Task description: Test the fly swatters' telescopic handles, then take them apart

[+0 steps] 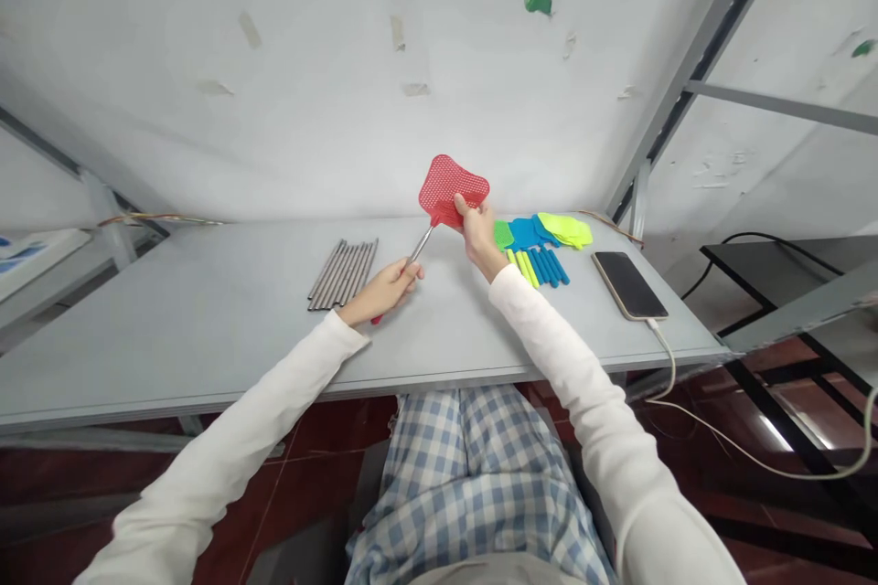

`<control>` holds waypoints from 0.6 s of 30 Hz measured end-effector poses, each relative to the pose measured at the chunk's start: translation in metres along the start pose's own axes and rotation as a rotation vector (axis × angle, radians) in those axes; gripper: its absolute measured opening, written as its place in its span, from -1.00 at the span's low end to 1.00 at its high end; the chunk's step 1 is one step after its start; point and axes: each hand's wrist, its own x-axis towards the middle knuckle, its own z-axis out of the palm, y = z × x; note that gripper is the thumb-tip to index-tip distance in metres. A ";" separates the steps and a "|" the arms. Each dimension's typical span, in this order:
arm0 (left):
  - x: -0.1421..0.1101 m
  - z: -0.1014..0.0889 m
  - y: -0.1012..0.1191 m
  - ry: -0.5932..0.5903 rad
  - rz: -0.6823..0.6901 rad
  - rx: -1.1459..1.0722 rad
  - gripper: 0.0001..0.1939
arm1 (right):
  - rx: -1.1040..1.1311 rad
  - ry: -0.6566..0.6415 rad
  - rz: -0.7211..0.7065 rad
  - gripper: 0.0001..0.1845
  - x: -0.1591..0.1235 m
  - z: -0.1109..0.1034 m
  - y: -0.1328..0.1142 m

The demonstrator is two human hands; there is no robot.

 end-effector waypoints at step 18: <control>0.069 0.033 0.049 0.130 0.222 0.114 -0.76 | -0.481 0.305 -0.296 -0.65 -0.010 -0.003 0.009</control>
